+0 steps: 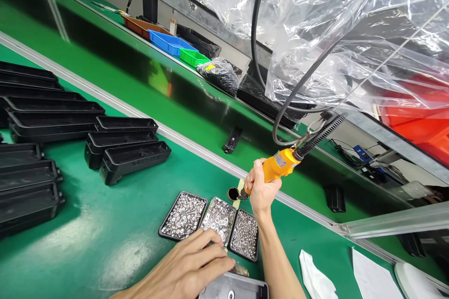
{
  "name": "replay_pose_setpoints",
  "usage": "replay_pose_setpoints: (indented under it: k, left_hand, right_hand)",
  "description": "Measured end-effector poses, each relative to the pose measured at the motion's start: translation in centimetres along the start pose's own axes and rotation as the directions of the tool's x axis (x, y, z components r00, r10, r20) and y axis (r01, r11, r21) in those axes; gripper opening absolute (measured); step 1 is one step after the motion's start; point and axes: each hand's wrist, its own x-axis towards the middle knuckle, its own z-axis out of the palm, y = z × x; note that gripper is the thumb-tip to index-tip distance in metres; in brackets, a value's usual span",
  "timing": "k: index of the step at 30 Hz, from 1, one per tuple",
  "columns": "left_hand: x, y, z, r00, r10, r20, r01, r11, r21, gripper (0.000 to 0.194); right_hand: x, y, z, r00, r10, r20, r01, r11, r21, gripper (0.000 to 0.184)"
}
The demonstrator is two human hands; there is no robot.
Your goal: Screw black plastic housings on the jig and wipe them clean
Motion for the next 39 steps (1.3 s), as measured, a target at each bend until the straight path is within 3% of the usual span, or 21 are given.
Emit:
replay_pose_setpoints:
  k: [4,9,13,17,22,29,39]
  left_hand:
    - [0.2,0.3,-0.2,1.0,-0.022,0.013,0.022,1.0,0.016,0.043]
    - [0.4,1.6,-1.6,0.986,-0.143,0.082,0.141,0.989,0.039,0.039]
    - [0.5,1.6,-1.7,0.969,-0.172,0.177,0.18,0.983,-0.029,0.043]
    - [0.1,1.2,-1.0,0.925,-0.223,0.306,0.266,0.958,-0.106,0.057]
    - [-0.7,1.0,-0.3,0.927,-0.237,0.29,0.285,0.949,-0.136,0.064]
    - [-0.7,1.0,-0.5,0.929,-0.241,0.28,0.29,0.945,-0.15,0.057]
    - [-0.8,1.0,-0.4,0.942,-0.231,0.245,0.273,0.95,-0.153,0.061]
  right_hand:
    - [0.0,0.1,0.0,1.0,0.002,0.007,-0.002,1.0,0.005,0.028]
    - [-0.2,-1.3,0.1,1.0,-0.011,0.004,0.011,1.0,0.023,0.026]
    - [-1.0,-5.1,-0.3,1.0,-0.024,-0.001,0.024,0.999,0.049,0.021]
    - [-2.7,-10.0,-1.0,1.0,-0.011,0.001,0.011,0.995,0.104,0.014]
    - [-6.4,-13.9,-1.8,0.996,0.061,0.063,-0.069,0.988,0.135,0.01]
    - [-10.8,-13.4,-1.6,0.983,0.083,0.166,-0.108,0.983,0.147,0.01]
    - [-11.3,-12.5,-1.6,0.977,0.092,0.195,-0.119,0.984,0.133,0.008]
